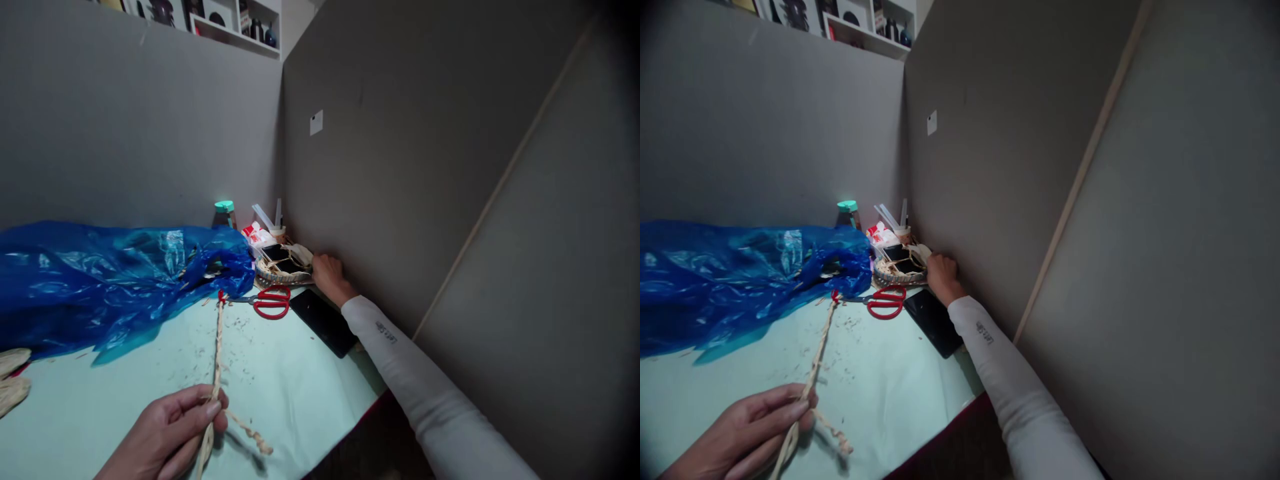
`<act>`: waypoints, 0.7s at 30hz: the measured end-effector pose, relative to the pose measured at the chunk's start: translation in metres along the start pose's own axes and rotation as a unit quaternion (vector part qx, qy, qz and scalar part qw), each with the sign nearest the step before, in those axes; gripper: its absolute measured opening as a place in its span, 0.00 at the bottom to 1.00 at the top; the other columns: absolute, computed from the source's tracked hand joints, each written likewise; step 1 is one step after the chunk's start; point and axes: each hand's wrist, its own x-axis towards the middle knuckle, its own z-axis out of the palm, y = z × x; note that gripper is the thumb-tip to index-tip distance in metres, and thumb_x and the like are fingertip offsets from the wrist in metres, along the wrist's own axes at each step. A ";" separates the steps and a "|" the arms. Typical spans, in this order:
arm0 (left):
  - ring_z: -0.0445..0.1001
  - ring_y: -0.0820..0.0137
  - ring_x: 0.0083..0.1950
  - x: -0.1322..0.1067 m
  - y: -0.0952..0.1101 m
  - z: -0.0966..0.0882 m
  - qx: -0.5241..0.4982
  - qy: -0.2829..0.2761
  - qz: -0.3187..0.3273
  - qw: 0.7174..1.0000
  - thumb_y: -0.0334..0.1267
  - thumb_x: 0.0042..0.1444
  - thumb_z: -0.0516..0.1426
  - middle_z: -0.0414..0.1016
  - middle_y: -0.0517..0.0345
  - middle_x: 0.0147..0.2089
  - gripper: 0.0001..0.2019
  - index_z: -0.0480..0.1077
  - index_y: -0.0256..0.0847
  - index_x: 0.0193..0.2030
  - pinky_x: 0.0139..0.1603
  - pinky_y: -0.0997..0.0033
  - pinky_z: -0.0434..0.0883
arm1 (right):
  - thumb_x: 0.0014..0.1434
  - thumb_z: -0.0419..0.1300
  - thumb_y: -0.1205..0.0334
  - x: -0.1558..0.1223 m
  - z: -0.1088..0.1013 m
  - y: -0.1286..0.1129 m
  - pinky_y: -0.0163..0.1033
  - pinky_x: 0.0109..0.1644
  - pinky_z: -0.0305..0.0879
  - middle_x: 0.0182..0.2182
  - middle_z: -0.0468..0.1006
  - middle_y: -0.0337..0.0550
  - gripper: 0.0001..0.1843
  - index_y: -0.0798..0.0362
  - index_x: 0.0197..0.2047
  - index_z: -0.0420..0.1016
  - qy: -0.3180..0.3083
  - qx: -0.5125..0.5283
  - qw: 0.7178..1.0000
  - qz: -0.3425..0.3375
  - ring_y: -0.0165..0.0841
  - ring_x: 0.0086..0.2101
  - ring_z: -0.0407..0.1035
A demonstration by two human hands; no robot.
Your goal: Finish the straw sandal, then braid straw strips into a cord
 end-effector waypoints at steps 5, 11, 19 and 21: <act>0.39 0.86 0.14 0.003 -0.003 -0.004 0.002 -0.028 0.011 1.000 0.44 0.40 0.70 0.61 0.69 0.16 0.15 0.73 0.38 0.28 0.15 0.78 0.54 | 0.63 0.50 0.69 -0.004 -0.022 0.002 0.39 0.41 0.62 0.41 0.79 0.60 0.13 0.60 0.47 0.74 0.051 0.016 0.999 0.007 0.42 0.42 0.74; 0.37 0.87 0.17 0.004 -0.010 -0.003 -0.011 -0.075 0.030 0.997 0.46 0.51 0.65 0.57 0.70 0.17 0.15 0.70 0.35 0.30 0.18 0.82 0.39 | 0.60 0.55 0.56 -0.057 -0.064 -0.024 0.32 0.29 0.55 0.29 0.72 0.41 0.12 0.56 0.34 0.71 -0.051 0.451 0.871 -0.187 0.27 0.26 0.62; 0.44 0.88 0.16 -0.005 -0.005 -0.001 -0.040 -0.053 0.084 0.994 0.43 0.55 0.63 0.68 0.64 0.25 0.13 0.66 0.36 0.31 0.16 0.82 0.40 | 0.52 0.66 0.49 -0.147 -0.008 -0.076 0.31 0.23 0.45 0.23 0.60 0.31 0.20 0.53 0.33 0.62 -0.391 0.576 0.702 -0.148 0.23 0.22 0.51; 0.45 0.88 0.16 -0.005 -0.004 -0.002 -0.030 -0.048 0.095 0.994 0.42 0.53 0.64 0.67 0.66 0.24 0.13 0.65 0.37 0.31 0.15 0.82 0.40 | 0.54 0.65 0.49 -0.155 0.001 -0.079 0.31 0.24 0.45 0.23 0.60 0.32 0.20 0.54 0.32 0.62 -0.392 0.562 0.713 -0.149 0.23 0.23 0.52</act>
